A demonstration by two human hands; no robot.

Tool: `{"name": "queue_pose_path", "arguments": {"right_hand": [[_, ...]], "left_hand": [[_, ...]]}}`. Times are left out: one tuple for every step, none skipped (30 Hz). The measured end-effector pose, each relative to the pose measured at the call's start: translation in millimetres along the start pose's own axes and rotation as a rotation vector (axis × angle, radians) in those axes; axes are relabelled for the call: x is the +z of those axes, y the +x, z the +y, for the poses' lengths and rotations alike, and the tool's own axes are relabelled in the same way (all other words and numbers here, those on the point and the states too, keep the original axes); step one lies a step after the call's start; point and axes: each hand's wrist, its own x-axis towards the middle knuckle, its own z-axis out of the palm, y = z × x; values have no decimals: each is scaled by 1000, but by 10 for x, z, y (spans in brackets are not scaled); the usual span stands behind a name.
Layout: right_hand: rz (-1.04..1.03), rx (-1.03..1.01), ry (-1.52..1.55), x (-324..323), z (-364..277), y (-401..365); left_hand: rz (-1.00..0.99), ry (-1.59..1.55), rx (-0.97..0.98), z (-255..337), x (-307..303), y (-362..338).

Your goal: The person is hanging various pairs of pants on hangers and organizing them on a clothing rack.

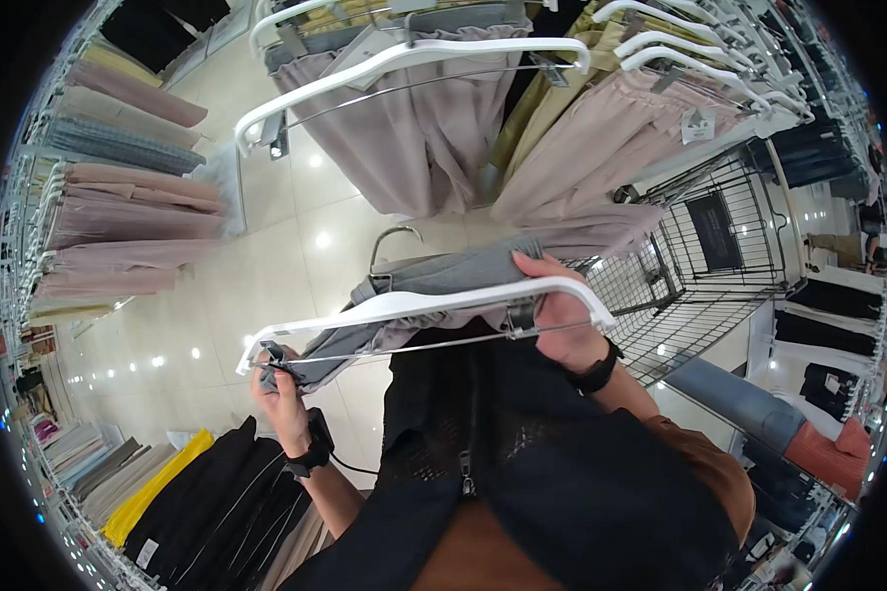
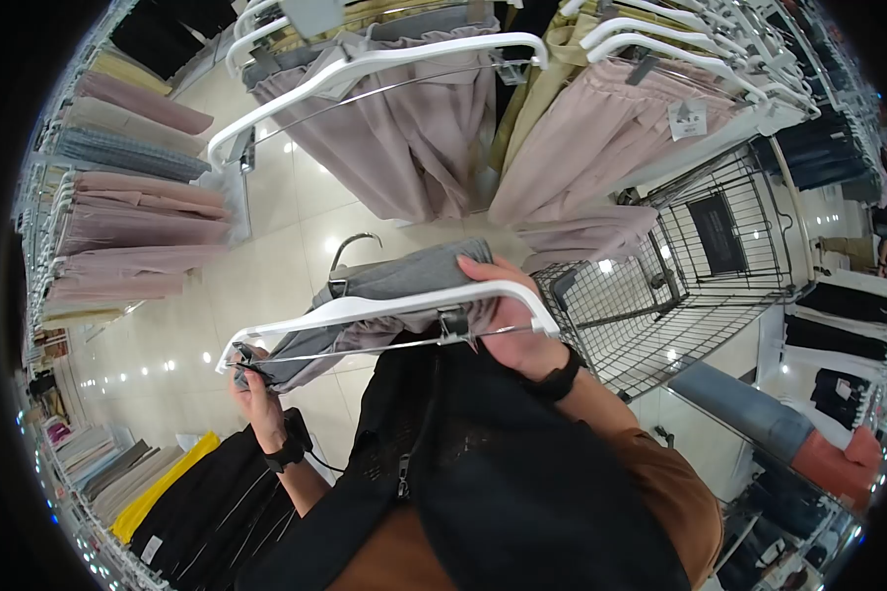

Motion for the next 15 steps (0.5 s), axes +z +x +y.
{"name": "queue_pose_path", "arguments": {"right_hand": [[22, -23, 38, -70, 22, 43], [-58, 94, 108, -216, 40, 93], [104, -101, 33, 14, 121, 32], [43, -122, 47, 94, 116, 37], [-16, -142, 62, 123, 100, 51], [-159, -122, 121, 128, 88, 104], [-161, -125, 125, 161, 83, 98], [-161, -166, 82, 228, 76, 86], [-164, -208, 37, 316, 46, 74], [-200, -202, 68, 290, 56, 98], [-210, -202, 67, 328, 70, 77], [-194, -289, 49, 396, 101, 30], [-176, -373, 31, 442, 119, 3], [-199, -370, -32, 418, 79, -19], [-202, -362, -30, 399, 72, -23]], "left_hand": [[-32, -48, -27, -13, 93, -3], [-23, -6, -40, -102, 122, -42], [-25, -5, -37, -128, 192, -60], [61, -222, -89, -139, 297, -90], [147, -438, -142, -134, 413, -122], [420, -537, -259, -68, 585, -129], [416, -534, -257, -94, 562, -156], [294, -590, -285, -163, 522, -206], [172, -647, -309, -196, 522, -225], [133, -707, -304, -220, 542, -236], [135, -707, -295, -235, 577, -257], [209, -727, -377, -203, 652, -284], [286, -745, -462, -183, 712, -317], [271, -831, -469, -201, 738, -345], [279, -827, -467, -158, 801, -361]]}}
